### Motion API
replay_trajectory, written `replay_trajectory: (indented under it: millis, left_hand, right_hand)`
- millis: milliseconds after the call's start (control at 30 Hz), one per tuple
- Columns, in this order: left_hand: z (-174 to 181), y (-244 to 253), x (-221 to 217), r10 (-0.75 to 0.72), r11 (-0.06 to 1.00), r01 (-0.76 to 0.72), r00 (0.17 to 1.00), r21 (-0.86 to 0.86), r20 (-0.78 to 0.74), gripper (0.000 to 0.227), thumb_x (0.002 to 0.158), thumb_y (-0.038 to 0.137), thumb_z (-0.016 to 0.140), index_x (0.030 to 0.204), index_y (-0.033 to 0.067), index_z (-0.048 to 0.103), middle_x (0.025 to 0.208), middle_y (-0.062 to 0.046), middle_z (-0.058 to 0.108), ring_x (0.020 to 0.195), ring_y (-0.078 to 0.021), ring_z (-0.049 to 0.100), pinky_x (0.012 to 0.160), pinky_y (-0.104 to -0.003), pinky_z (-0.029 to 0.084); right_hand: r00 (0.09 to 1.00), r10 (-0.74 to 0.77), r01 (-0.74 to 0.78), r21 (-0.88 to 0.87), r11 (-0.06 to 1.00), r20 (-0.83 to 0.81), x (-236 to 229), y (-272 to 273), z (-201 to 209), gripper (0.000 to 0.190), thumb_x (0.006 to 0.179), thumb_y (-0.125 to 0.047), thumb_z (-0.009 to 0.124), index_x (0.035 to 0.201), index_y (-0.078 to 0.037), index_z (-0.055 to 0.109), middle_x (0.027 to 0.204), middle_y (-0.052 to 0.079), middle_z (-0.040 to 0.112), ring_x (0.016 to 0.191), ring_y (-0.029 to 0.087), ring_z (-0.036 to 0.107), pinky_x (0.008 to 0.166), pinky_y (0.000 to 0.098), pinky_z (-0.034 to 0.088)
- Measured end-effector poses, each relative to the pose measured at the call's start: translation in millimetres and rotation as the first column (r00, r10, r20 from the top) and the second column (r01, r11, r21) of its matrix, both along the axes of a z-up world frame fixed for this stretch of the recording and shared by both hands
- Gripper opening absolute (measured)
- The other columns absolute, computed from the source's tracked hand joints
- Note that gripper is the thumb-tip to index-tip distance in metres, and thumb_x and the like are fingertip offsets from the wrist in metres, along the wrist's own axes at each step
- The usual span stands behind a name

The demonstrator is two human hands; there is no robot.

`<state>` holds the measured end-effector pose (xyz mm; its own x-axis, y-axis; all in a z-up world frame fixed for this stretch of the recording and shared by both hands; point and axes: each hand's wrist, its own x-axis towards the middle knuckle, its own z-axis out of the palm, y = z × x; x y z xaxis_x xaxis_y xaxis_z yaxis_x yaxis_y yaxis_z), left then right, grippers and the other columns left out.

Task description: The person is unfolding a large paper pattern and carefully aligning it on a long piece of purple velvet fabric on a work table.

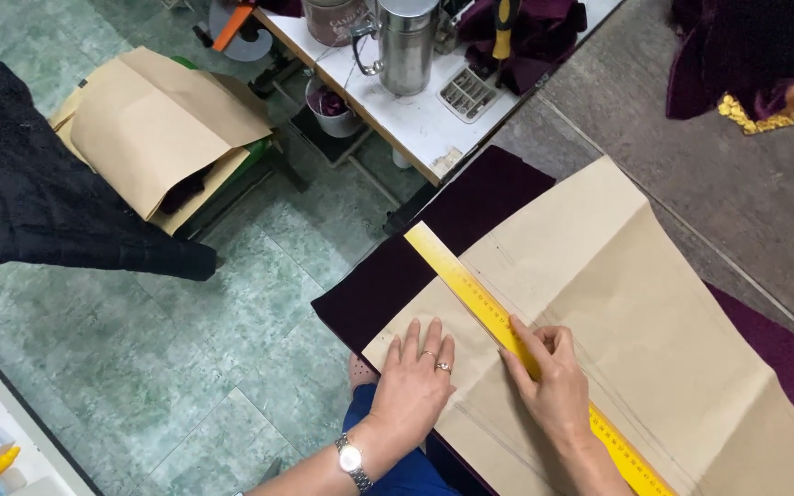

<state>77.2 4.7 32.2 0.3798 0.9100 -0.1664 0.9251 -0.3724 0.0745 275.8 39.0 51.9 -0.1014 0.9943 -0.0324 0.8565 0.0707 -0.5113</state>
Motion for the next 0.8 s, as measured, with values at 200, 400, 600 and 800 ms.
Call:
replay_trajectory:
  millis: [200, 400, 600, 800]
  left_hand:
    - [2, 1, -1, -0.005, 0.997, 0.006, 1.0, 0.08, -0.002, 0.072, 0.08, 0.045, 0.065, 0.137, 0.0057, 0.045, 0.147, -0.021, 0.039, 0.134, -0.0434, 0.036, 0.103, -0.056, 0.035]
    - [-2, 1, -1, -0.015, 0.996, 0.017, 1.0, 0.083, -0.018, 0.071, 0.081, 0.047, 0.063, 0.137, 0.006, 0.046, 0.147, -0.021, 0.04, 0.134, -0.0436, 0.036, 0.101, -0.055, 0.038]
    - [-5, 1, 0, -0.019, 0.996, 0.02, 1.0, 0.083, -0.021, 0.072, 0.081, 0.048, 0.064, 0.137, 0.006, 0.046, 0.146, -0.021, 0.04, 0.134, -0.0449, 0.036, 0.1, -0.056, 0.038]
    - [-5, 0, 0, -0.018, 0.993, 0.02, 1.0, 0.114, -0.017, 0.071, 0.082, 0.047, 0.063, 0.137, 0.0061, 0.047, 0.146, -0.022, 0.041, 0.133, -0.0449, 0.037, 0.101, -0.056, 0.038]
  right_hand:
    - [1.0, -0.007, 0.008, -0.058, 0.998, 0.023, -1, 4, 5, 0.049, 0.085, -0.033, 0.066, 0.133, -0.024, 0.058, 0.095, 0.003, 0.046, 0.076, 0.014, 0.053, 0.043, 0.0272, 0.054]
    - [0.999, -0.053, 0.051, -0.143, 0.988, -0.006, -5, 5, 12, 0.049, 0.085, -0.029, 0.068, 0.132, -0.02, 0.06, 0.096, 0.002, 0.046, 0.079, 0.015, 0.052, 0.047, 0.0287, 0.052]
    - [0.996, -0.084, 0.076, -0.208, 0.975, -0.033, -6, 8, 15, 0.051, 0.084, -0.027, 0.07, 0.132, -0.019, 0.059, 0.097, 0.003, 0.047, 0.083, 0.015, 0.052, 0.051, 0.0276, 0.054]
    - [0.992, -0.111, 0.096, -0.214, 0.972, -0.059, -6, 7, 14, 0.052, 0.081, -0.026, 0.073, 0.131, -0.019, 0.06, 0.099, 0.002, 0.049, 0.084, 0.015, 0.052, 0.054, 0.0256, 0.055]
